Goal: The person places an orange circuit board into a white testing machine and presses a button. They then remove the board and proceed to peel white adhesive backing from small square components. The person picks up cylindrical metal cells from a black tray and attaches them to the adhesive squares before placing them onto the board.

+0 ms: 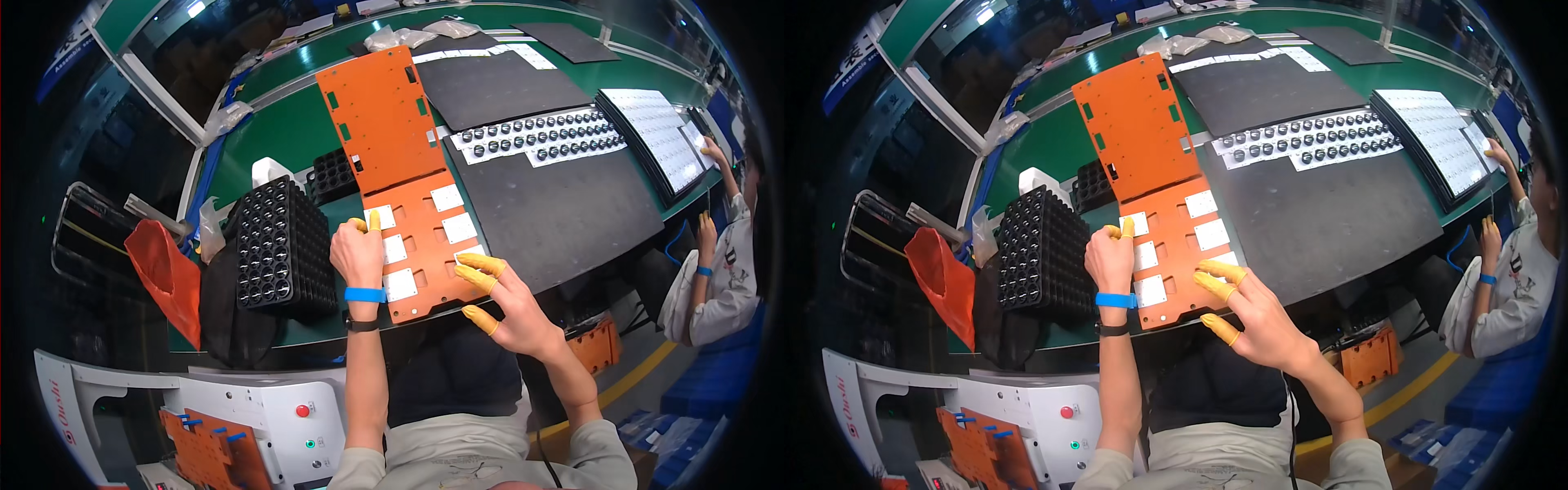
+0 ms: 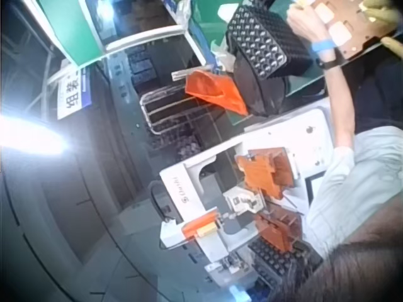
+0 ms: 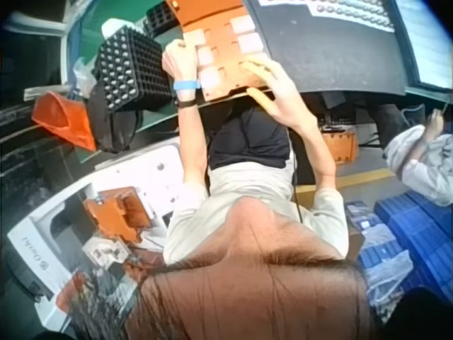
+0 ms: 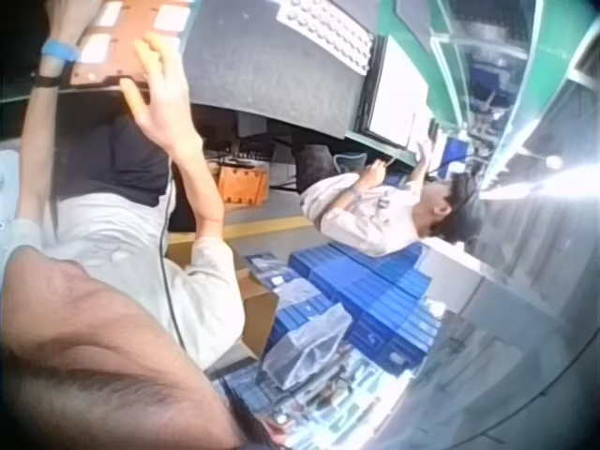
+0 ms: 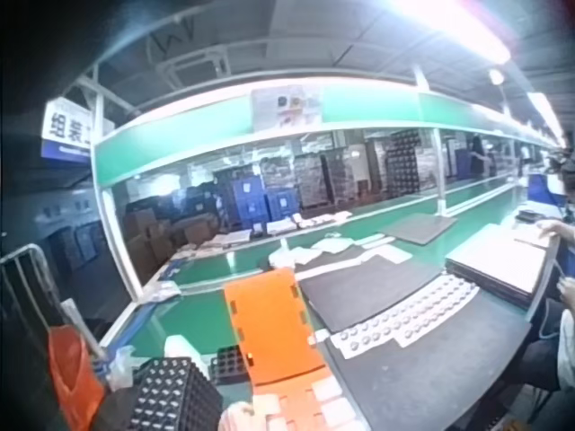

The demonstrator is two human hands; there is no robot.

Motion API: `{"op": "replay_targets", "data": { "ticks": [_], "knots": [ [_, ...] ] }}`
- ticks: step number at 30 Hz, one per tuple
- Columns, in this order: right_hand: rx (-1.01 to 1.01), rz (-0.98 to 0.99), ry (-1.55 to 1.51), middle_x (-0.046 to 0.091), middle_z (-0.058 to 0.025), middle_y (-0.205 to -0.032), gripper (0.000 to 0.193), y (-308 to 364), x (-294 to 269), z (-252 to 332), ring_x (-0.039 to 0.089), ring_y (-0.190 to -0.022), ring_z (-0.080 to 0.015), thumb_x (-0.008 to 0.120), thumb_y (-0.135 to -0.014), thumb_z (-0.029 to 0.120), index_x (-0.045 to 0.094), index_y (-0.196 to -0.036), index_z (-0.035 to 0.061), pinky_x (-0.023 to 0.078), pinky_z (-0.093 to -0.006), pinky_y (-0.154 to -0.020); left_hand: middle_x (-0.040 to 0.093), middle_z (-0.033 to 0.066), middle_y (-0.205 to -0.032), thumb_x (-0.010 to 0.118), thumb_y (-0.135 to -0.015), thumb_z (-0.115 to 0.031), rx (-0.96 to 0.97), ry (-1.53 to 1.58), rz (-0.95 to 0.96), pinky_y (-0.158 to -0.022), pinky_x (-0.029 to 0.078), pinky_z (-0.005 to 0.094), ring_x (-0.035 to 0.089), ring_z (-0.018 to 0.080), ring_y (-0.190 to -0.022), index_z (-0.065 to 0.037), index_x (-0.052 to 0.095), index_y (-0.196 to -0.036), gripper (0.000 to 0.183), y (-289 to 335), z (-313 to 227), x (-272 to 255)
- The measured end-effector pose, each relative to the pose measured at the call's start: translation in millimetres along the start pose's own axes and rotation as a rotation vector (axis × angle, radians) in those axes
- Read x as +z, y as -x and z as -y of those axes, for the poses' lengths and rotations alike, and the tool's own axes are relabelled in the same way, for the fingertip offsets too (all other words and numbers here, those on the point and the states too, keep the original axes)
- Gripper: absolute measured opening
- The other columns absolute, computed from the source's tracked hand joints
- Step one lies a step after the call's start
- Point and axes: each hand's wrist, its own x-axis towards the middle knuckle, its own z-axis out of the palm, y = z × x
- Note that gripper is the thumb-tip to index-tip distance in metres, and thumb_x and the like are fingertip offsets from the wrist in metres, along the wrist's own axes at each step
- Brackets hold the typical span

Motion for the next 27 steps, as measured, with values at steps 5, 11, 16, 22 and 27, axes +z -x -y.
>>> {"op": "replay_targets", "data": {
  "ticks": [5, 11, 16, 22, 27],
  "knots": [
    [-0.102, 0.043, -0.011, 0.055, -0.0166, -0.135, 0.051, -31.9, 13.2, 7.5, 0.057, -0.117, -0.0365, 0.075, -0.085, 0.01, 0.057, -0.132, 0.0027, 0.049, -0.0415, -0.098, 0.072, 0.0232, -0.084, 0.069, -0.092, -0.04, -0.02, 0.074, 0.053, -0.072, 0.053, 0.0458, 0.069, 0.042, -0.082, 0.003, 0.073, -0.088, 0.043, -1.6, 5.7, 2.4],
    [-0.097, -0.292, 0.069, 0.058, -0.0187, -0.132, 0.047, -154.1, 25.5, -54.2, 0.053, -0.127, -0.0346, 0.07, -0.091, 0.015, 0.055, -0.133, 0.0003, 0.04, -0.041, -0.109, 0.071, 0.0224, -0.081, 0.068, -0.093, -0.045, -0.096, 0.138, 0.157, -0.07, 0.052, 0.0459, 0.069, 0.0421, -0.081, 0.001, 0.073, -0.085, 0.046, -5.3, 8.3, 0.3],
    [0.411, -0.41, -0.124, 0.062, -0.0194, -0.125, 0.067, -237.9, 25.3, -123.5, 0.06, -0.114, -0.0261, 0.074, -0.091, 0.03, 0.046, -0.139, -0.0072, 0.047, -0.037, -0.097, 0.071, 0.0227, -0.084, 0.068, -0.092, -0.046, -0.104, 0.143, 0.156, -0.072, 0.052, 0.0472, 0.069, 0.0426, -0.084, 0.0, 0.073, -0.089, 0.046, -6.1, 7.6, 4.5],
    [0.433, -0.328, -0.419, 0.067, -0.0122, -0.109, 0.063, -208.1, -1.0, -98.4, 0.065, -0.098, -0.0182, 0.081, -0.086, 0.037, 0.056, -0.125, -0.0056, 0.051, -0.0299, -0.085, 0.071, 0.0259, -0.093, 0.066, -0.093, -0.051, -0.112, 0.144, 0.14, -0.08, 0.053, 0.0482, 0.068, 0.0436, -0.092, 0.003, 0.071, -0.091, 0.054, 4.9, 10.8, -6.9],
    [0.02, -0.277, -0.04, 0.069, -0.0081, -0.104, 0.036, -136.8, -25.2, -76.7, 0.066, -0.098, -0.0219, 0.082, -0.081, 0.017, 0.064, -0.109, 0.004, 0.05, -0.0342, -0.089, 0.07, 0.0243, -0.098, 0.062, -0.096, -0.046, -0.102, 0.254, 0.197, -0.082, 0.05, 0.0478, 0.066, 0.0438, -0.095, 0.0, 0.068, -0.103, 0.047, 69.4, 20.4, -42.0]
  ]
}}
